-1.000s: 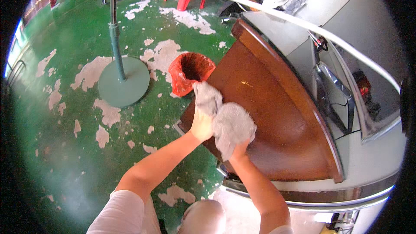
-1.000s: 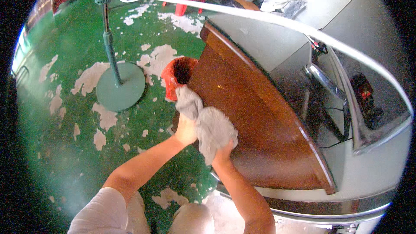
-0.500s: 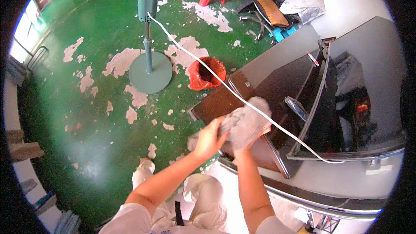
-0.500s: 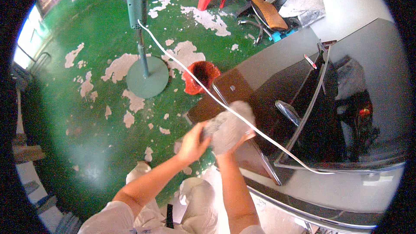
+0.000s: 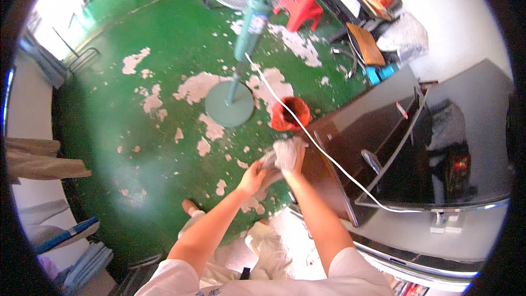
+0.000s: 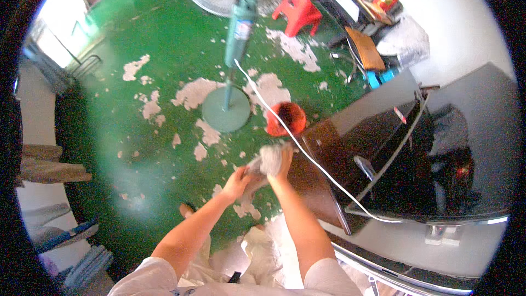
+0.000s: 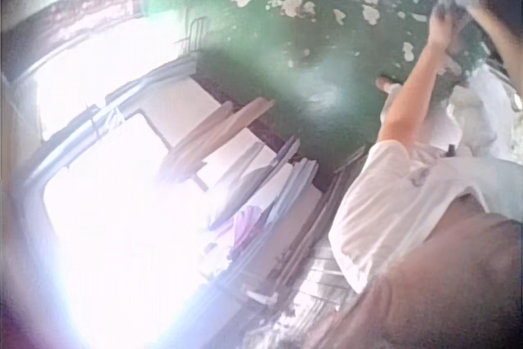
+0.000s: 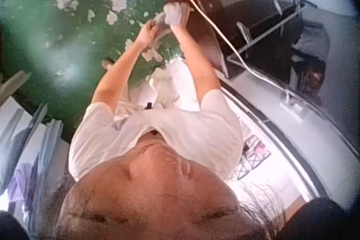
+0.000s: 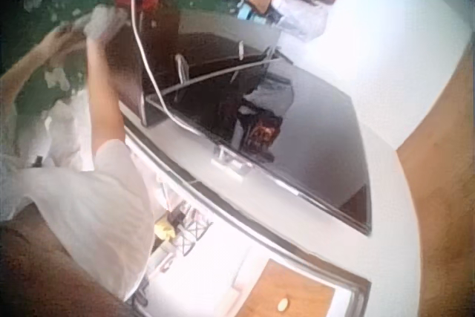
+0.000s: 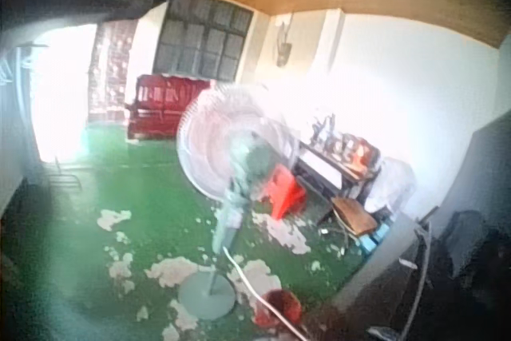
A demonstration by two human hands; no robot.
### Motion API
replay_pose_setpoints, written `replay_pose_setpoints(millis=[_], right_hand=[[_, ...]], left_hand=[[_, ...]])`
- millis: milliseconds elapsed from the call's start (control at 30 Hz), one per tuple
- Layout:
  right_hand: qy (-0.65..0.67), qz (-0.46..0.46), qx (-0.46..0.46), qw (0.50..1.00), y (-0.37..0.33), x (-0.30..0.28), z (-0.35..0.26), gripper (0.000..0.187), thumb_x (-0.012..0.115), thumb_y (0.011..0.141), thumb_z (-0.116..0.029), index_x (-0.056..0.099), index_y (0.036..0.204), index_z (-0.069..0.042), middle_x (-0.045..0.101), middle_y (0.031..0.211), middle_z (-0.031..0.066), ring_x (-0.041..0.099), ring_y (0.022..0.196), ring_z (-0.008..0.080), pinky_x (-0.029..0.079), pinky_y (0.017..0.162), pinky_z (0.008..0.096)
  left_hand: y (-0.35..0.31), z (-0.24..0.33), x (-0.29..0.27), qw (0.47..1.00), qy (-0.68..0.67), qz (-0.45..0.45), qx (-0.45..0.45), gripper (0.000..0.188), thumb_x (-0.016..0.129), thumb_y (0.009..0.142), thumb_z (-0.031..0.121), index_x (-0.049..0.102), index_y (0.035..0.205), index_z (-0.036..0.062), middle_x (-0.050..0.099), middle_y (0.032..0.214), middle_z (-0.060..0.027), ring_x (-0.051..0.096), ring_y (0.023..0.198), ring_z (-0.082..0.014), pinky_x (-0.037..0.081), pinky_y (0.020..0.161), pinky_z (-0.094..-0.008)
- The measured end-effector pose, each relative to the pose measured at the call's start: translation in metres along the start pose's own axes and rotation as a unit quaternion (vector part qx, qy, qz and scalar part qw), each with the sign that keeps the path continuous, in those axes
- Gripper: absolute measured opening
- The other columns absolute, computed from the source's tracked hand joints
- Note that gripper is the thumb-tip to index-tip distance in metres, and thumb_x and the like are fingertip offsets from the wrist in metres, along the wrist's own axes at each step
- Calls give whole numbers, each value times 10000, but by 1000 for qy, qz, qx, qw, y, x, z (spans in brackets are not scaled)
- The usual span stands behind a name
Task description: The person wipes the seats and backs of several chairs with a cloth, then moves to a wooden cabinet to clean its glass top and side panels. The person continues by wiping the front drawers and the lower frame of the cabinet, finishing with a wipe of a nearby woven mat.
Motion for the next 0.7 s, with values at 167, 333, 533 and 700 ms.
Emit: replay_pose_setpoints(millis=[167,333,533,700], right_hand=[[231,-74,-34,969,-56,15,-115,218,458,894,-268,618,938,-128,633,819,163,626,785,319,515,719,428],[591,-359,33,722,-31,-29,-226,277,435,902,-257,620,776,-93,639,810,108,607,751,234,478,658,389],[846,-372,338,179,49,-43,-321,463,324,962,-413,558,1138,-55,561,1229,185,553,1147,347,392,1029,556],[788,-396,413,227,173,-126,-363,564,336,959,-471,501,1247,-15,522,1305,213,519,1196,364,361,1046,557]], left_hand=[[-106,-30,-123,998,22,48,-46,409,590,885,200,531,1236,-3,618,1056,-221,604,973,-297,466,884,-365],[-138,15,-232,983,125,130,0,295,538,945,148,509,1195,-5,593,1032,-103,550,936,-173,456,869,-311],[-79,138,-323,989,52,133,-28,240,535,949,135,508,1151,7,592,1003,-82,528,912,-140,453,822,-292],[-26,182,-433,973,68,219,-40,281,569,917,138,530,1156,-5,611,1014,-88,546,929,-154,455,846,-300]])
Point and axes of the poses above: each hand's wrist, its own y-axis towards the middle knuckle, its own x-axis out of the palm, z = x × y, the point moved 1 cm from there along y, towards the middle knuckle
